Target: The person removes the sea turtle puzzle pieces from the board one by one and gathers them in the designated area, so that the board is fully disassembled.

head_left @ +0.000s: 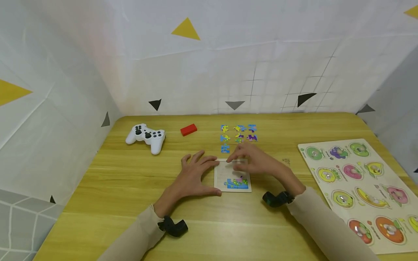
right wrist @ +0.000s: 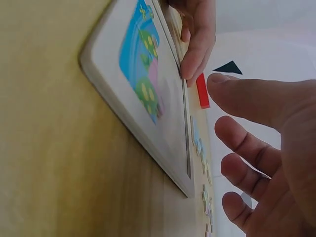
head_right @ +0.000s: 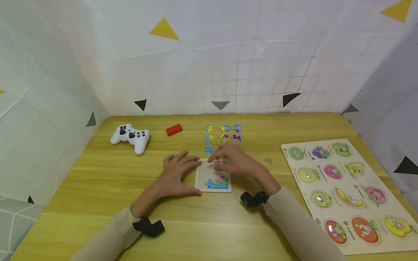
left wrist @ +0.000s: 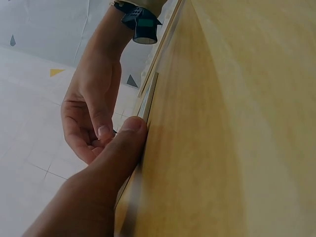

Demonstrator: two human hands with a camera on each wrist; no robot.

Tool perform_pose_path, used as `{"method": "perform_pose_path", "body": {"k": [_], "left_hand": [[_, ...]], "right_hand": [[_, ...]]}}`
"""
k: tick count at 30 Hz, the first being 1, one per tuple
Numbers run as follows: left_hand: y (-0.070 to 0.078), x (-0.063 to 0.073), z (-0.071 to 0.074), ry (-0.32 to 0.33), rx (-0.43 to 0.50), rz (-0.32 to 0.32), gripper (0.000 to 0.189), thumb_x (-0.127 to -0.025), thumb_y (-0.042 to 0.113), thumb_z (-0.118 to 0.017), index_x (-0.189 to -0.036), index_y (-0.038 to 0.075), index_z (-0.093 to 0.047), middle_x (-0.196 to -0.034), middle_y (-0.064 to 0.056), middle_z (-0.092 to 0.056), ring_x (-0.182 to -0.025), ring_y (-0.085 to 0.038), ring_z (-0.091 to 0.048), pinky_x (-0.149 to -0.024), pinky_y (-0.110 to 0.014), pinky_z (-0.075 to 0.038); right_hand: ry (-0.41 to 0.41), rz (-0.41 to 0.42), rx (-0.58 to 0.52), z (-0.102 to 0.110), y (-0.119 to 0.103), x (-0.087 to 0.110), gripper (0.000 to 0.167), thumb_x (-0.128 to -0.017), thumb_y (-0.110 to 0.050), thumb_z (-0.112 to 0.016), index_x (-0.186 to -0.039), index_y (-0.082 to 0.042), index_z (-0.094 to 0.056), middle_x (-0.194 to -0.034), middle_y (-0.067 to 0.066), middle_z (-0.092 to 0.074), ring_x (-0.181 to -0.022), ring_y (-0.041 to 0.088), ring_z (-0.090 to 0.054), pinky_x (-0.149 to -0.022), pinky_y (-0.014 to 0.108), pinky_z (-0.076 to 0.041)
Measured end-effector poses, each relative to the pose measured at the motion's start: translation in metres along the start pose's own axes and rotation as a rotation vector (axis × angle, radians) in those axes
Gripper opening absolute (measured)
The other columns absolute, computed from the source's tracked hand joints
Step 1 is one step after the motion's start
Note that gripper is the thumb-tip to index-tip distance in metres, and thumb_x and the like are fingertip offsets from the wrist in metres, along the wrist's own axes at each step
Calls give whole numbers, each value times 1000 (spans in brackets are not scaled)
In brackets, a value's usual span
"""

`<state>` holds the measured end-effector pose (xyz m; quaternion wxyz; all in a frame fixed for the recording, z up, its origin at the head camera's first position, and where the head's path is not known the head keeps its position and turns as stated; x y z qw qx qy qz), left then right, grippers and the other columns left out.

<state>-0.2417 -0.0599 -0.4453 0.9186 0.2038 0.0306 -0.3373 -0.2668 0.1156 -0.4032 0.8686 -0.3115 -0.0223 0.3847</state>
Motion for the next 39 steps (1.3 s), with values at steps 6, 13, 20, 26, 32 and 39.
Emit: {"method": "perform_pose_path", "body": {"k": [6, 13, 20, 26, 32, 39], "left_hand": [[-1, 0, -1, -3, 3, 4, 96, -69, 84, -70, -147, 31, -53, -155, 11, -47, -155, -34, -24, -113, -63, -11], [0, 0, 0, -1, 3, 2, 95, -69, 83, -70, -147, 30, -53, -156, 11, -47, -154, -35, -25, -113, -64, -12], [0, 0, 0, 10, -4, -3, 94, -70, 84, -69, -146, 30, -54, -155, 12, -47, -154, -35, -27, -112, -63, -12], [0, 0, 0, 13, -3, -6, 94, -70, 83, -70, -146, 30, -55, -155, 12, -47, -154, -35, -27, -112, -63, -12], [0, 0, 0, 18, -7, -11, 94, -70, 83, -70, -146, 30, -54, -155, 12, -48, -154, -35, -27, -112, -63, -13], [-1, 0, 0, 20, -13, -9, 94, -69, 83, -70, -146, 31, -54, -155, 12, -48, -154, -35, -27, -112, -63, -14]], "right_hand": [[-8, 9, -23, -4, -2, 4, 20, -88, -12, -78, -107, -17, -80, -97, 2, -69, -90, 21, -55, -79, 34, -41], [-13, 21, -30, -8, -6, 8, 20, -87, -13, -78, -106, -21, -80, -94, -2, -68, -89, 20, -54, -78, 33, -39], [-71, -2, -37, -14, -9, 11, 24, -86, -16, -80, -109, -23, -79, -95, -3, -65, -92, 20, -50, -82, 34, -36], [-143, -7, -21, -21, -14, 15, 29, -85, -20, -82, -113, -25, -78, -101, -2, -66, -96, 18, -49, -86, 36, -34], [-208, -15, 3, -27, -17, 17, 36, -83, -20, -83, -117, -29, -76, -104, -4, -64, -96, 15, -45, -83, 36, -29], [-253, -51, 21, -30, -18, 20, 38, -83, -19, -83, -118, -33, -75, -107, -4, -60, -98, 13, -42, -82, 37, -24]]}}
Point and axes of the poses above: each hand's wrist, its own x-axis away from the middle knuckle, its own z-axis out of the back of the hand, y = z × x, the point moved 8 cm from there along -x, towards the middle knuckle
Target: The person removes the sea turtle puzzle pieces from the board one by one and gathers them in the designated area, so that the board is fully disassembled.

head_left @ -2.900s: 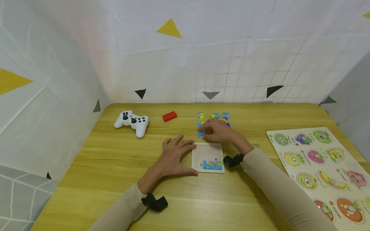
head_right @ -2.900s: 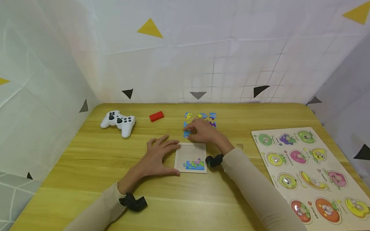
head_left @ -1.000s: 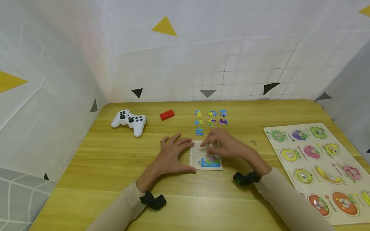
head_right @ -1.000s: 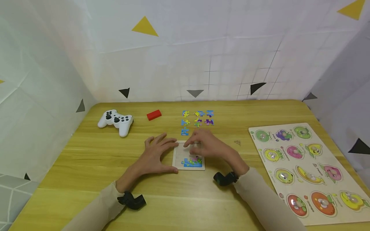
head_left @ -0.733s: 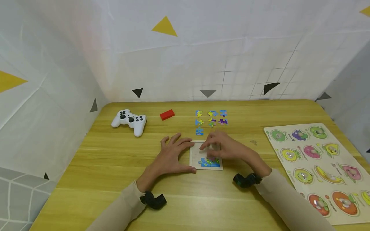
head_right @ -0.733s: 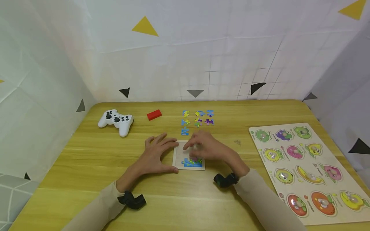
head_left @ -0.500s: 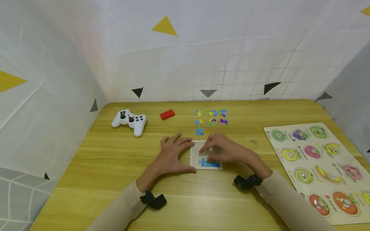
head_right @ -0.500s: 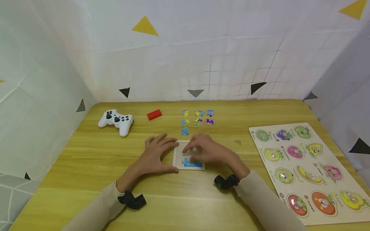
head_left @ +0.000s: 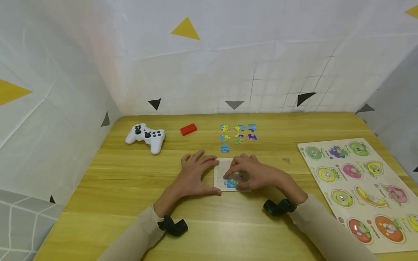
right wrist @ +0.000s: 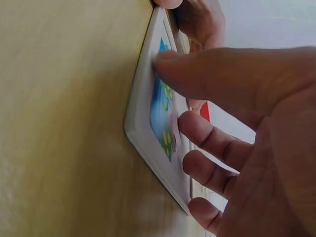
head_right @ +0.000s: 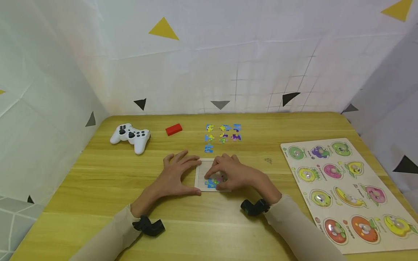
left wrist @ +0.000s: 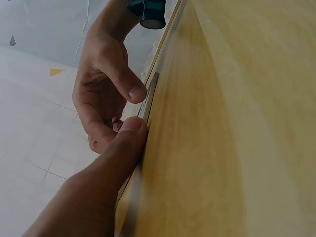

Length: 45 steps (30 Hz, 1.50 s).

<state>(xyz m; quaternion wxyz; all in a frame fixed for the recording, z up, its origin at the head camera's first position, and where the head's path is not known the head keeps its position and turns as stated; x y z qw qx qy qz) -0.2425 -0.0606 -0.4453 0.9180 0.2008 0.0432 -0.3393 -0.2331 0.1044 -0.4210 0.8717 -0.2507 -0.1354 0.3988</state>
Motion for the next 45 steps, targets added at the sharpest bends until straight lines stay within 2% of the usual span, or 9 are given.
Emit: {"method": "perform_pose_path", "body": {"k": [6, 13, 18, 28, 39, 45], "left_hand": [[0, 0, 1, 5, -5, -7, 93, -70, 83, -70, -146, 31, -54, -155, 12, -48, -153, -35, -28, -112, -64, -15], [0, 0, 2, -5, -7, -1, 94, -70, 83, -69, -146, 31, -54, -155, 12, -47, -154, -34, -27, -112, -63, -14], [0, 0, 2, -5, -2, 0, 94, -70, 83, -70, -146, 31, -54, -155, 12, -47, -154, -34, -27, -112, -63, -14], [-2, 0, 0, -7, 2, 7, 94, -69, 84, -69, -146, 32, -54, -155, 13, -47, -154, -33, -27, -113, -62, -13], [-1, 0, 0, 1, -1, -2, 94, -69, 83, -70, -146, 31, -54, -155, 12, -47, -154, -34, -28, -112, -63, -13], [-1, 1, 0, 0, 7, -3, 94, -69, 84, -70, -146, 32, -54, -155, 11, -47, -154, -35, -27, -113, -65, -14]], "right_hand": [[-2, 8, -10, 2, -2, 1, 38, -87, -8, -72, -117, -30, -76, -106, -4, -60, -98, 13, -42, -82, 37, -26], [4, 28, -6, 3, -4, 1, 40, -87, -4, -71, -116, -31, -75, -106, -5, -60, -97, 13, -42, -80, 38, -25], [5, 29, -4, 2, -4, 0, 39, -85, -6, -73, -115, -32, -74, -104, -5, -60, -97, 14, -43, -80, 37, -24], [6, 41, -27, 4, -9, 2, 36, -84, -11, -77, -115, -29, -71, -91, -5, -60, -91, 16, -47, -81, 38, -26], [-9, 28, -99, 3, -10, 3, 37, -83, -17, -84, -116, -27, -70, -94, -6, -65, -91, 13, -55, -83, 37, -28], [-12, 14, -98, 0, -8, 1, 36, -82, -19, -86, -114, -28, -71, -93, -7, -64, -89, 12, -55, -83, 37, -28]]}}
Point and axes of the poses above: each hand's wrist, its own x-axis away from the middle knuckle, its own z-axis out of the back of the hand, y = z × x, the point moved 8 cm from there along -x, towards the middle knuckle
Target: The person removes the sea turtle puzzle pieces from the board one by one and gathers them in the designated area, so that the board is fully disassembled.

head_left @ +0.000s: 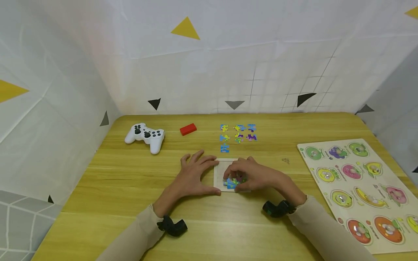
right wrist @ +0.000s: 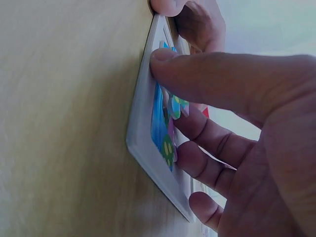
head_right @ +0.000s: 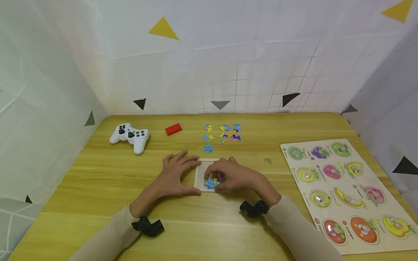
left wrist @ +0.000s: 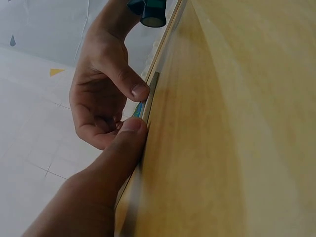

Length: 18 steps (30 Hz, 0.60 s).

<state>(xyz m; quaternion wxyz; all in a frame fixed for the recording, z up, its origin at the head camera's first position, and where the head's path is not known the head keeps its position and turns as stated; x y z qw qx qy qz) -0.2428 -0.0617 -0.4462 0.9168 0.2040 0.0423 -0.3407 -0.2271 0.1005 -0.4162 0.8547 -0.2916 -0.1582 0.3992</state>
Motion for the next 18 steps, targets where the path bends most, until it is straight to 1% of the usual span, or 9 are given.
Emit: {"method": "perform_pose_path", "body": {"k": [7, 14, 18], "left_hand": [[0, 0, 0, -3, 4, -2, 95, -69, 85, -68, -146, 31, -54, -155, 12, -47, -154, -35, -27, -112, -64, -14], [2, 0, 2, -8, -2, 8, 93, -70, 82, -71, -146, 31, -54, -155, 12, -47, -154, -34, -28, -113, -63, -15], [3, 0, 3, -11, 5, 13, 93, -69, 80, -73, -145, 30, -55, -155, 11, -48, -154, -35, -28, -113, -63, -15]], "right_hand": [[9, 24, 48, 0, -1, -1, 35, -82, -21, -86, -114, -28, -73, -90, -9, -63, -86, 10, -54, -81, 36, -28], [16, 31, 111, 1, -2, -2, 35, -81, -23, -87, -114, -28, -75, -89, -12, -63, -86, 10, -54, -80, 34, -29], [20, 27, 120, 2, -3, -2, 35, -80, -24, -87, -114, -26, -76, -91, -12, -65, -88, 10, -54, -80, 34, -29]]}}
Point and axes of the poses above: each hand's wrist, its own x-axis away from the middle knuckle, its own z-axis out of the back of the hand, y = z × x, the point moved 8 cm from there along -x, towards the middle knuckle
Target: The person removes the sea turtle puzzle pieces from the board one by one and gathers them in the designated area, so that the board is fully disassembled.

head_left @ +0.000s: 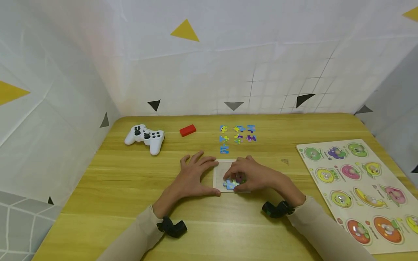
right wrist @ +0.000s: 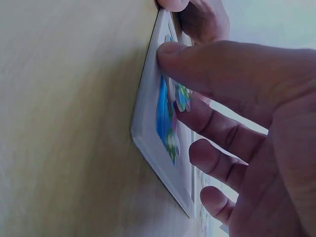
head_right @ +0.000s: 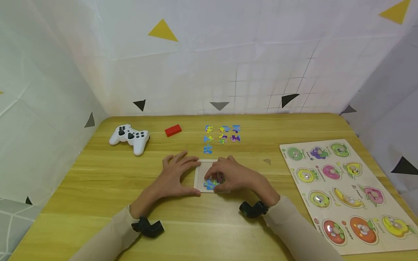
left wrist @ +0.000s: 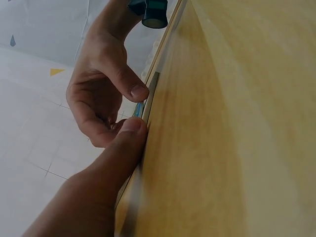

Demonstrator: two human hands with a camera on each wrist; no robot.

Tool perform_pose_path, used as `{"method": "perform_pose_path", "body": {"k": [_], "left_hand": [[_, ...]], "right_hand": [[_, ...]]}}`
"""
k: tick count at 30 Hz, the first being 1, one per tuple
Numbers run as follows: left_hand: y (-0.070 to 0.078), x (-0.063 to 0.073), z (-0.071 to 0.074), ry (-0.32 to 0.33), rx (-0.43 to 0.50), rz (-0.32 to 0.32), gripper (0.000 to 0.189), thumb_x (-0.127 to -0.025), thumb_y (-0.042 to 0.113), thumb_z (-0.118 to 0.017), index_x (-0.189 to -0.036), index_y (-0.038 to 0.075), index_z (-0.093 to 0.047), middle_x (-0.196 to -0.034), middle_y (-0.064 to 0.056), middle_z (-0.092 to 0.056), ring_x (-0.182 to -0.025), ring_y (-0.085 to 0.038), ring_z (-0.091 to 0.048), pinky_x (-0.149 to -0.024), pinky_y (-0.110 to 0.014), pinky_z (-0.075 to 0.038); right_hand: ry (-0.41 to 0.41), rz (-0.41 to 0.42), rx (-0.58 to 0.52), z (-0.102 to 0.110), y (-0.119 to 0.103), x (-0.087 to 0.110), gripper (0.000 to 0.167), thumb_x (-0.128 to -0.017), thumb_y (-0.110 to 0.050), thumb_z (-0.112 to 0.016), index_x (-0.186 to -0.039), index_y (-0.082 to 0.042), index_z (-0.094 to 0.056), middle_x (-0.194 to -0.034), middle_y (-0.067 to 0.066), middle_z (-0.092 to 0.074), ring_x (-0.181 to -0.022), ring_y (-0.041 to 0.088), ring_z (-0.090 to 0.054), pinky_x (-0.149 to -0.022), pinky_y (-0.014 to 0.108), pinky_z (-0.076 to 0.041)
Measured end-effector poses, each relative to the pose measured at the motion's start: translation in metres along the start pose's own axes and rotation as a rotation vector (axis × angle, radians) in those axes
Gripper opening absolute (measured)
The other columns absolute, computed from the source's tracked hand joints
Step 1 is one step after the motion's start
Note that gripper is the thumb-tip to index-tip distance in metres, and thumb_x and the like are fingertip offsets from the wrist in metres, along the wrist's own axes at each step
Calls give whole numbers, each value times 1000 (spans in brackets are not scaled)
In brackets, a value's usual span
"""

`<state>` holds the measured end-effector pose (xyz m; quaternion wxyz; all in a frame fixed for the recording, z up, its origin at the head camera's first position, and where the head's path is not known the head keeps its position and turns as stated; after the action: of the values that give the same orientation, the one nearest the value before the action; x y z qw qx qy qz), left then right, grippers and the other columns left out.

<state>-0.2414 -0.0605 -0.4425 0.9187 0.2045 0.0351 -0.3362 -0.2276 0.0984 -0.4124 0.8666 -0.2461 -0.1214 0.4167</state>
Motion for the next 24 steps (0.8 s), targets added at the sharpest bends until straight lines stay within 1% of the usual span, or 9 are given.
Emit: {"method": "perform_pose_path", "body": {"k": [8, 14, 18, 20, 24], "left_hand": [[-1, 0, -1, -11, -12, 5, 93, -69, 82, -71, -145, 31, -55, -155, 12, -47, -154, -34, -27, -113, -62, -14], [-1, 0, -1, -9, -7, 3, 93, -70, 81, -72, -146, 30, -54, -155, 11, -48, -154, -35, -27, -113, -63, -14], [-1, 0, -1, -14, -2, 10, 93, -70, 81, -72, -146, 30, -54, -155, 11, -47, -154, -34, -26, -113, -63, -13], [-1, 0, -2, -18, -2, 12, 93, -70, 81, -72, -146, 31, -54, -155, 12, -47, -154, -34, -26, -113, -63, -13], [-1, 0, -2, -26, -3, 15, 94, -69, 82, -71, -146, 31, -54, -156, 12, -46, -155, -34, -25, -113, -62, -13]], "right_hand": [[19, 7, 6, 1, 1, 1, 34, -81, -24, -86, -113, -26, -76, -92, -12, -66, -88, 10, -55, -81, 33, -30], [62, 21, 7, 5, 3, 3, 34, -82, -27, -85, -114, -24, -76, -91, -11, -67, -87, 10, -58, -82, 34, -31], [83, 23, -14, 8, 7, 4, 34, -83, -30, -84, -116, -23, -76, -92, -10, -69, -88, 11, -59, -81, 34, -31], [93, 26, -25, 10, 9, 4, 34, -84, -30, -84, -116, -23, -76, -93, -10, -70, -88, 11, -59, -81, 33, -34], [112, 48, -41, 13, 12, 5, 35, -85, -27, -83, -118, -22, -76, -94, -9, -71, -87, 11, -61, -77, 31, -44]]}}
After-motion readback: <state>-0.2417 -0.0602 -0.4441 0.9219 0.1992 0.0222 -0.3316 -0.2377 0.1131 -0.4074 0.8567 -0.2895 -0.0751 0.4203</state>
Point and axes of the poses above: each hand's wrist, its own x-axis away from the middle knuckle, its own z-axis out of the back of the hand, y = z × x, the point moved 8 cm from there along -x, towards the middle knuckle
